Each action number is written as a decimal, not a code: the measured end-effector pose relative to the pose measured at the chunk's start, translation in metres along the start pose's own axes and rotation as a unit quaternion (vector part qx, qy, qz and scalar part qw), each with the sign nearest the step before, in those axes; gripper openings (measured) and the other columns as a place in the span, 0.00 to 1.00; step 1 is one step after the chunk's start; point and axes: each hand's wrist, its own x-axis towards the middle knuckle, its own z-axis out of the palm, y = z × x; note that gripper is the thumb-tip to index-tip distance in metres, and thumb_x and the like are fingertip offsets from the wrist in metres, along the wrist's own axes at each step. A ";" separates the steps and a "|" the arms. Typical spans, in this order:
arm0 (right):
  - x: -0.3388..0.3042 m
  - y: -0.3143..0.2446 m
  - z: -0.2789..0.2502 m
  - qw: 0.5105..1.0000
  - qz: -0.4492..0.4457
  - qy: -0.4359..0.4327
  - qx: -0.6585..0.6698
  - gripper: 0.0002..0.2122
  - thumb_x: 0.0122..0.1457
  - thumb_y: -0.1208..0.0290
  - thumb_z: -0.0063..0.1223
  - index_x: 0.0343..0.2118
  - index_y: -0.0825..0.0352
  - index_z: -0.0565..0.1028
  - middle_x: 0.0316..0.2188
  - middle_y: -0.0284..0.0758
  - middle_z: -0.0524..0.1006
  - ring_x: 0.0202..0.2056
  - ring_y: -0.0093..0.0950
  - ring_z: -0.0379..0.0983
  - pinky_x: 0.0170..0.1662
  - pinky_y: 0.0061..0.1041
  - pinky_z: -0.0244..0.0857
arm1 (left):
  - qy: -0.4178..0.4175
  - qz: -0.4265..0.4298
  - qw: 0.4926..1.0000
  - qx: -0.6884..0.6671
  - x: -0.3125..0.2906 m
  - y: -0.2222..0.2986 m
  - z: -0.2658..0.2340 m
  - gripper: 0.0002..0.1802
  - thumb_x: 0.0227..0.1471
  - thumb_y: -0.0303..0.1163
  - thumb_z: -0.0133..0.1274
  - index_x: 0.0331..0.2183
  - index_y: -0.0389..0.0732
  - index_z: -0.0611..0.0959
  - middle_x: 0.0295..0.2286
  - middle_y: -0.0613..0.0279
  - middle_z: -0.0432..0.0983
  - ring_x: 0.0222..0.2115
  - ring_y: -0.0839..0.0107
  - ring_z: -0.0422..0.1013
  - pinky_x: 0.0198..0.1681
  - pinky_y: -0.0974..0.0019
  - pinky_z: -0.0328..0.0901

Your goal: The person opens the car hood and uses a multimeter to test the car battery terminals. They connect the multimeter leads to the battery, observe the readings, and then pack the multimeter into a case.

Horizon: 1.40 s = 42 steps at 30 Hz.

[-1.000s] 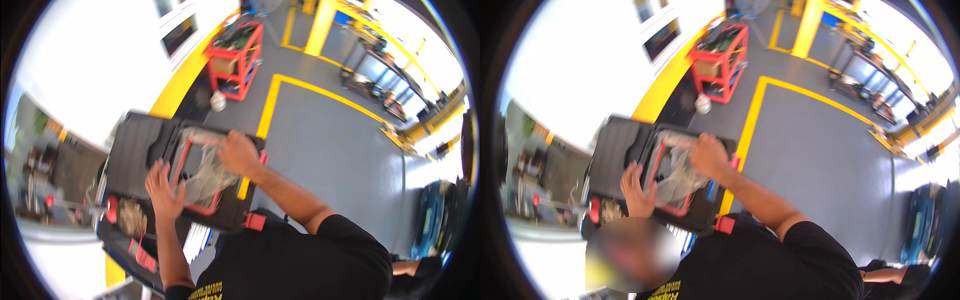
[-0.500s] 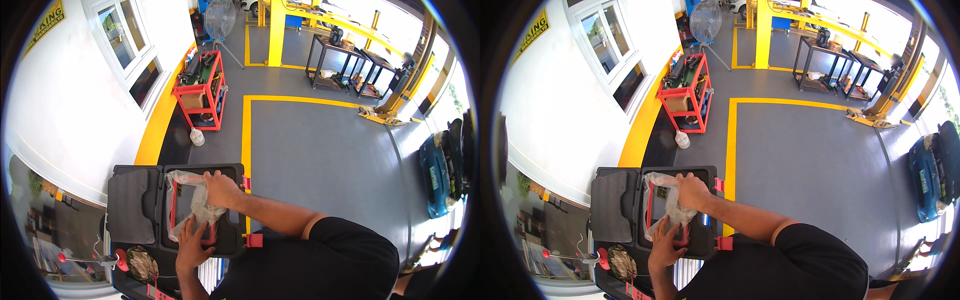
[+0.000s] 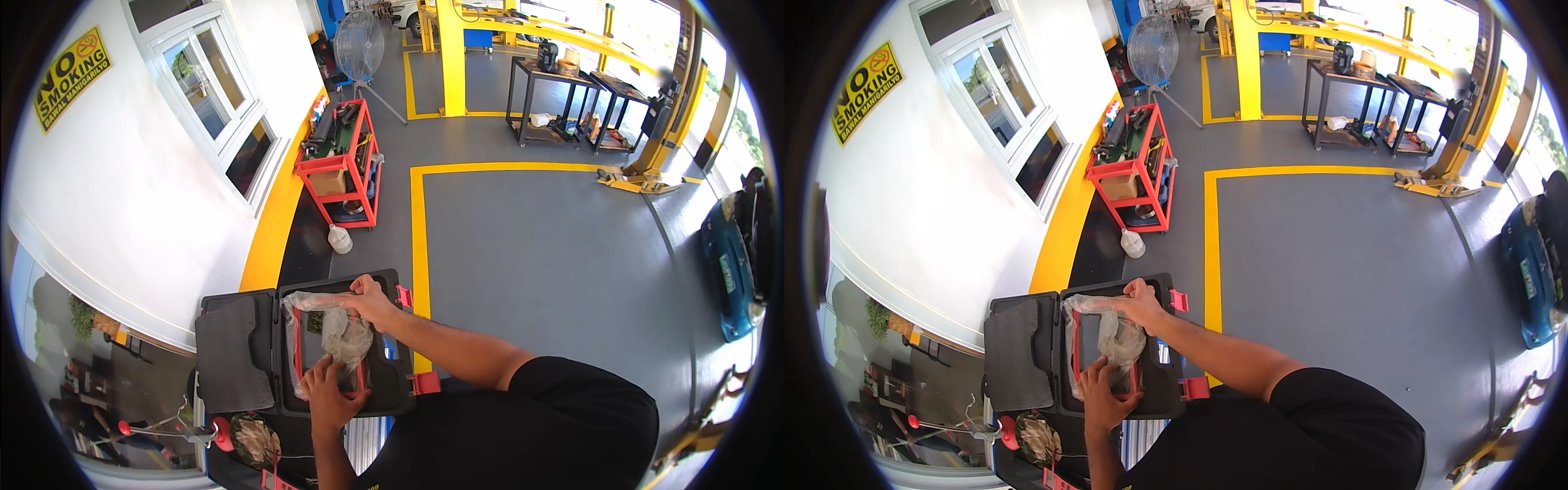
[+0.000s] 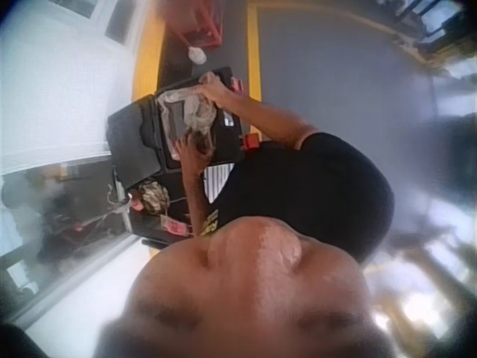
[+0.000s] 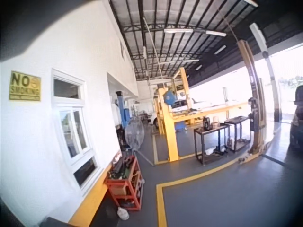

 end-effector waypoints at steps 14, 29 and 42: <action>0.006 0.005 0.002 0.981 -0.138 -0.031 0.136 0.14 0.61 0.76 0.59 0.48 0.67 0.71 0.42 0.35 0.74 0.47 0.31 0.75 0.50 0.35 0.72 | 0.110 -0.115 0.984 0.076 -0.004 0.040 0.004 0.41 0.42 0.26 0.64 0.60 0.33 0.71 0.59 0.37 0.69 0.61 0.37 0.67 0.63 0.37 0.65; 0.058 0.000 0.038 0.948 0.088 -0.291 0.099 0.24 0.68 0.58 0.48 0.60 0.70 0.72 0.54 0.44 0.79 0.54 0.43 0.78 0.57 0.44 0.74 | 0.274 -0.046 0.939 0.202 0.003 0.028 0.028 0.26 0.57 0.35 0.53 0.54 0.30 0.75 0.44 0.44 0.77 0.46 0.49 0.78 0.49 0.53 0.74; 0.083 -0.033 -0.008 0.747 -0.635 -0.055 -0.189 0.12 0.60 0.64 0.59 0.32 0.70 0.74 0.30 0.38 0.77 0.34 0.36 0.76 0.42 0.38 0.72 | 0.403 0.010 0.913 -0.071 -0.025 0.015 -0.078 0.26 0.53 0.31 0.64 0.53 0.45 0.75 0.50 0.51 0.66 0.49 0.48 0.71 0.49 0.48 0.70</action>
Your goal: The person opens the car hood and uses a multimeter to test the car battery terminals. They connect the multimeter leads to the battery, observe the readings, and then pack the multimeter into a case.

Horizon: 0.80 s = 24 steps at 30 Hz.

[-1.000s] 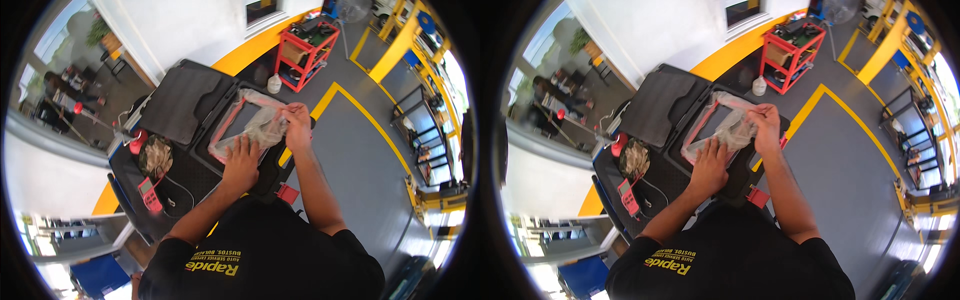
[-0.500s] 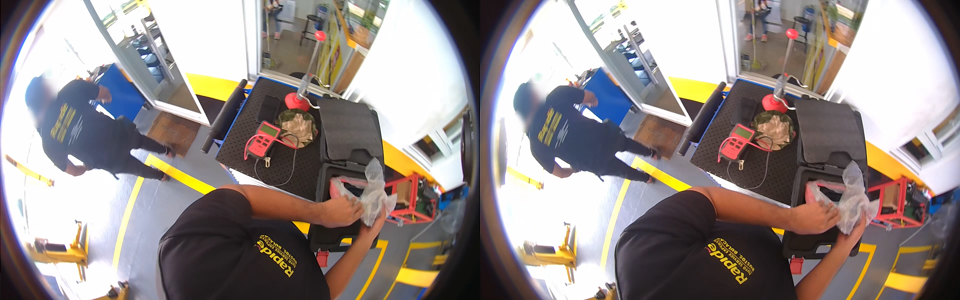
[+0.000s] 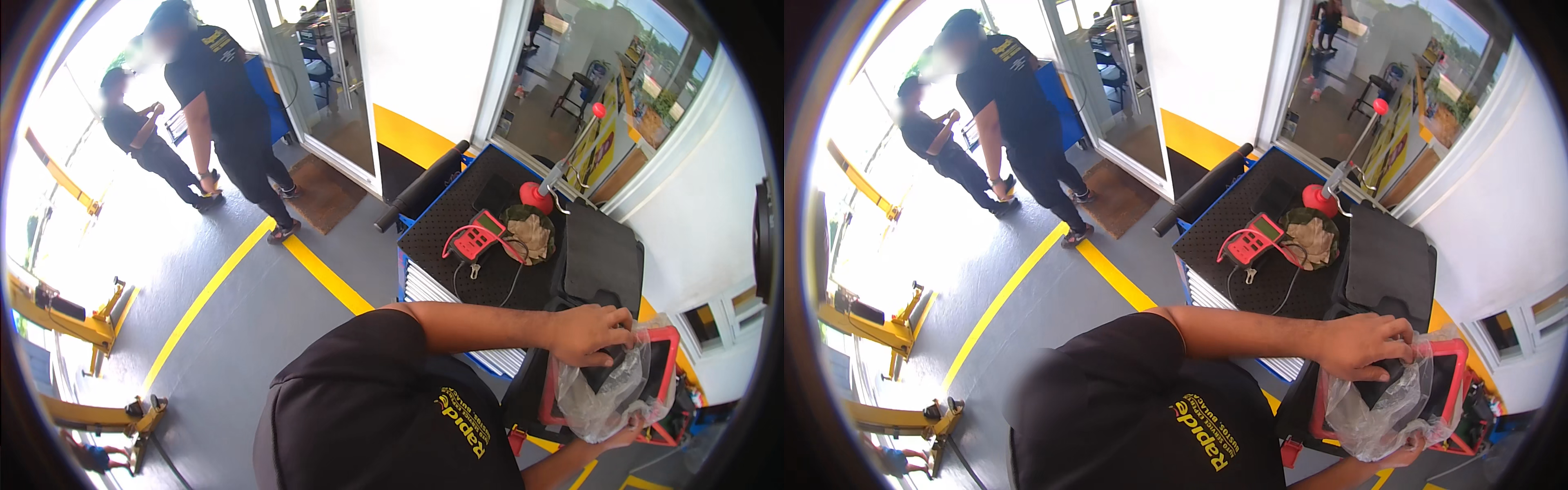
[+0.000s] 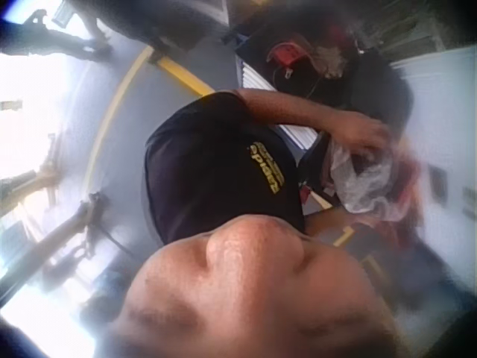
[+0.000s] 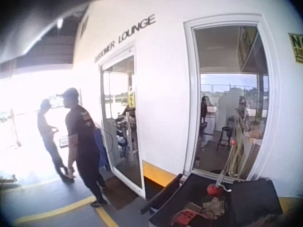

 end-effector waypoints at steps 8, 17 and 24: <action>0.010 -0.022 0.022 0.997 -0.070 0.029 -0.022 0.14 0.61 0.62 0.60 0.36 0.70 0.74 0.33 0.41 0.77 0.36 0.39 0.77 0.43 0.40 0.72 | -0.022 -0.193 0.978 -0.072 -0.032 0.018 -0.013 0.22 0.66 0.40 0.54 0.55 0.40 0.71 0.43 0.47 0.74 0.41 0.49 0.76 0.45 0.50 0.70; 0.019 -0.042 0.056 0.991 -0.119 0.056 0.007 0.16 0.62 0.61 0.59 0.41 0.72 0.74 0.37 0.43 0.78 0.39 0.40 0.77 0.45 0.41 0.72 | -0.008 -0.267 0.834 -0.483 -0.085 -0.002 0.009 0.09 0.71 0.34 0.51 0.43 0.40 0.80 0.34 0.74 0.76 0.34 0.81 0.71 0.36 0.67 0.68; 0.008 -0.061 0.076 0.988 -0.142 0.058 0.029 0.18 0.63 0.60 0.58 0.44 0.73 0.74 0.39 0.45 0.78 0.41 0.41 0.77 0.47 0.42 0.72 | -0.179 -0.154 0.967 -0.094 -0.108 0.053 0.045 0.25 0.51 0.33 0.66 0.49 0.34 0.78 0.44 0.43 0.77 0.45 0.47 0.77 0.47 0.54 0.73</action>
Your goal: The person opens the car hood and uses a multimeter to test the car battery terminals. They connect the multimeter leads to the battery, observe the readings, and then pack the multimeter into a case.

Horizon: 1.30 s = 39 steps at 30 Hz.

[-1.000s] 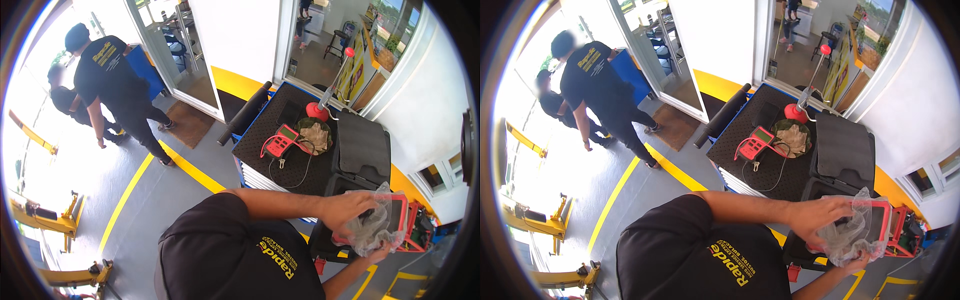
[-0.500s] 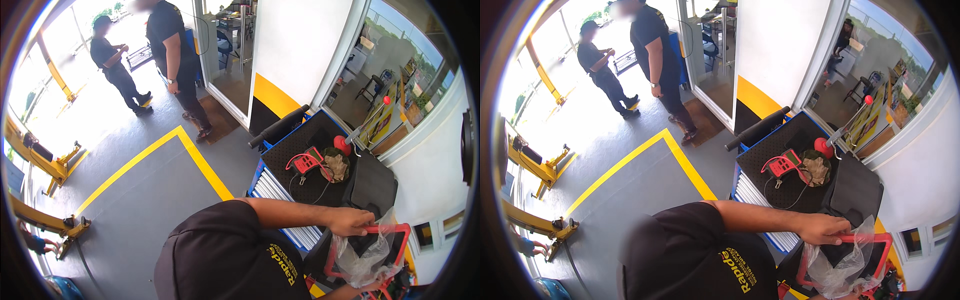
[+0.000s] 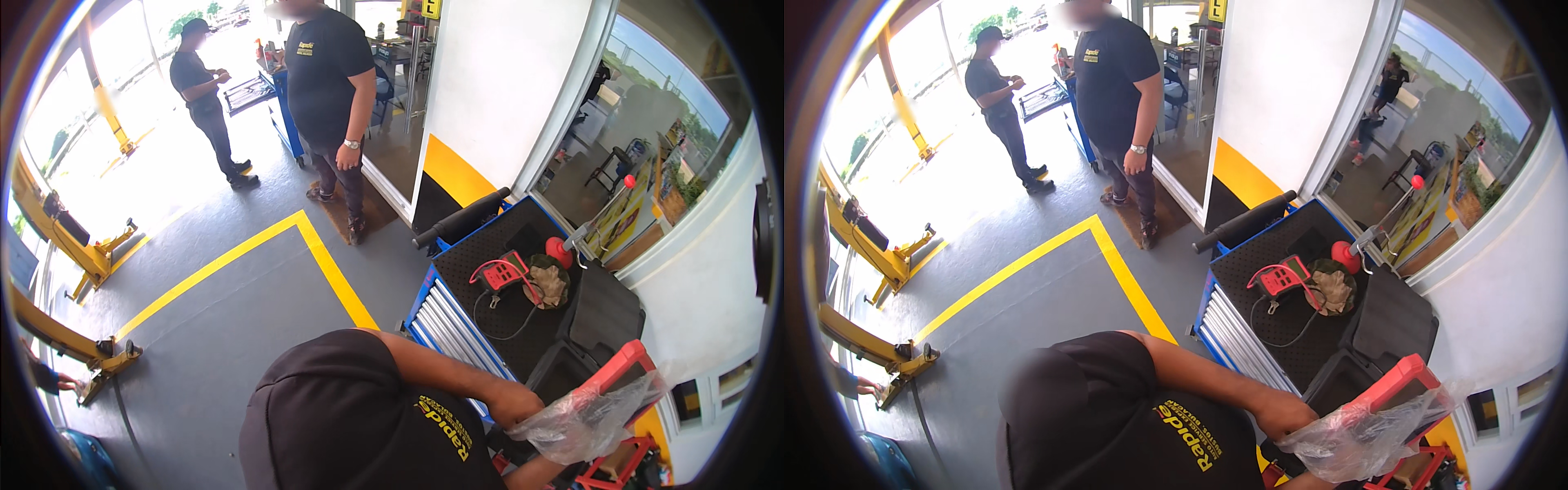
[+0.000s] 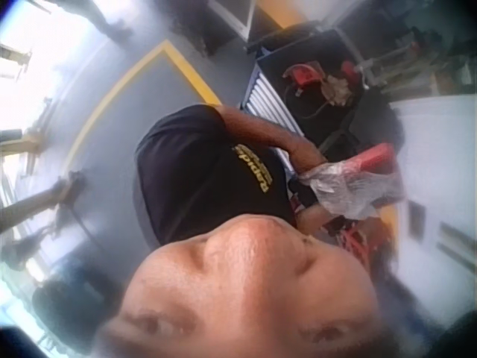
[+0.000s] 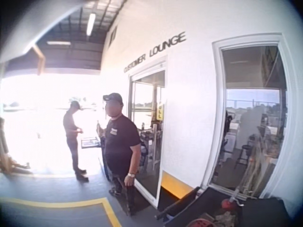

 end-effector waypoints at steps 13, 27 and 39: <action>-0.009 0.012 0.017 0.995 -0.095 0.024 0.017 0.22 0.65 0.58 0.57 0.51 0.74 0.74 0.44 0.48 0.79 0.46 0.43 0.78 0.50 0.44 0.72 | 0.287 -0.084 0.842 -0.450 0.010 -0.009 -0.109 0.20 0.70 0.51 0.52 0.50 0.45 0.80 0.33 0.76 0.69 0.34 0.85 0.65 0.37 0.73 0.62; 0.024 -0.036 -0.020 0.675 0.527 -0.254 0.450 0.22 0.67 0.63 0.61 0.59 0.71 0.71 0.50 0.35 0.79 0.47 0.32 0.78 0.54 0.36 0.72 | 0.450 -0.142 0.645 -0.601 -0.072 -0.026 -0.096 0.16 0.69 0.44 0.52 0.47 0.42 0.82 0.34 0.71 0.77 0.32 0.80 0.72 0.35 0.69 0.69; 0.038 -0.181 0.031 0.609 0.455 -0.244 0.601 0.31 0.64 0.74 0.64 0.67 0.71 0.63 0.56 0.42 0.75 0.53 0.32 0.76 0.57 0.35 0.73 | 0.596 -0.173 0.597 -0.508 -0.033 -0.031 -0.136 0.23 0.66 0.45 0.56 0.57 0.44 0.77 0.40 0.67 0.74 0.41 0.73 0.71 0.41 0.61 0.71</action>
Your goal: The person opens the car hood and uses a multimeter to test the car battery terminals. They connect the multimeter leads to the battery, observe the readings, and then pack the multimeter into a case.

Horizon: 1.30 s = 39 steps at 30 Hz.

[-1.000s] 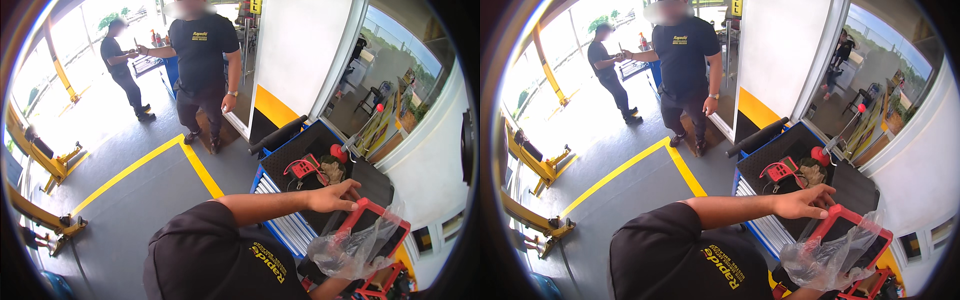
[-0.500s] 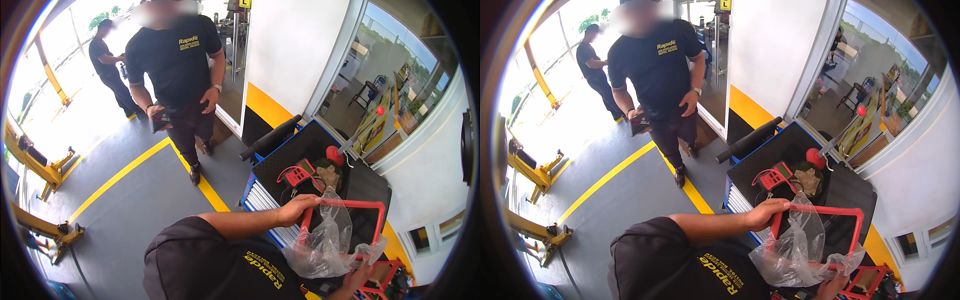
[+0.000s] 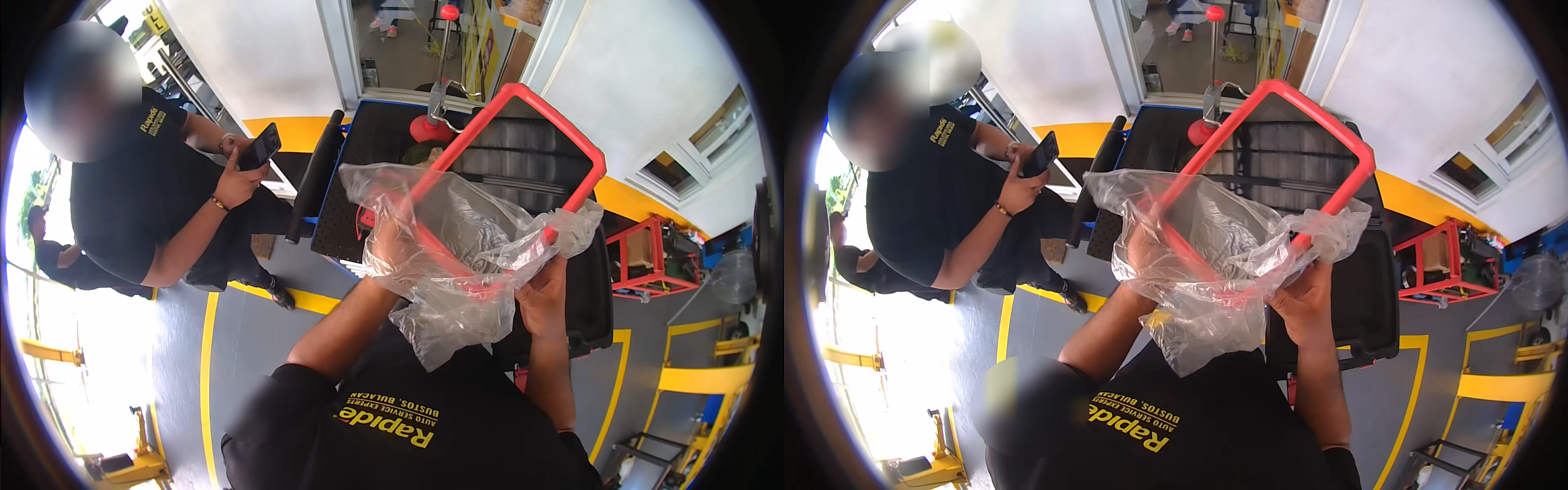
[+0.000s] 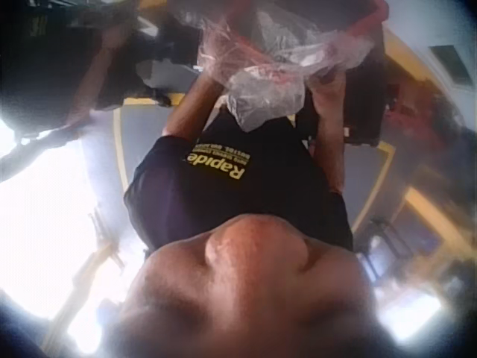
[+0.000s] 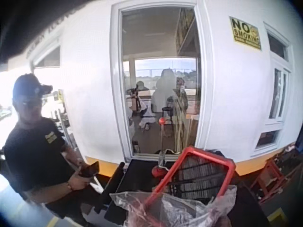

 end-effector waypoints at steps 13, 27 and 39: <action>-0.037 -0.061 -0.171 0.602 -0.149 0.318 -0.717 0.21 0.48 0.88 0.53 0.47 0.70 0.79 0.54 0.44 0.71 0.54 0.49 0.70 0.56 0.44 0.69 | -0.132 0.126 0.983 0.026 0.008 0.087 -0.048 0.30 0.71 0.47 0.41 0.62 0.34 0.72 0.58 0.51 0.74 0.58 0.55 0.72 0.63 0.49 0.67; -0.034 -0.025 -0.115 0.697 -0.038 0.136 -0.703 0.33 0.60 0.61 0.66 0.67 0.65 0.67 0.60 0.48 0.69 0.57 0.45 0.69 0.61 0.43 0.66 | -0.092 0.000 0.992 0.088 -0.001 0.052 -0.055 0.31 0.68 0.47 0.47 0.60 0.32 0.73 0.54 0.49 0.76 0.56 0.55 0.73 0.61 0.50 0.66; -0.020 -0.039 -0.119 0.845 0.172 0.032 -0.506 0.27 0.64 0.50 0.59 0.61 0.62 0.74 0.60 0.45 0.73 0.64 0.40 0.68 0.63 0.38 0.63 | -0.127 -0.058 0.983 0.120 0.014 0.030 -0.057 0.31 0.68 0.46 0.45 0.62 0.33 0.72 0.57 0.47 0.75 0.57 0.51 0.72 0.63 0.47 0.65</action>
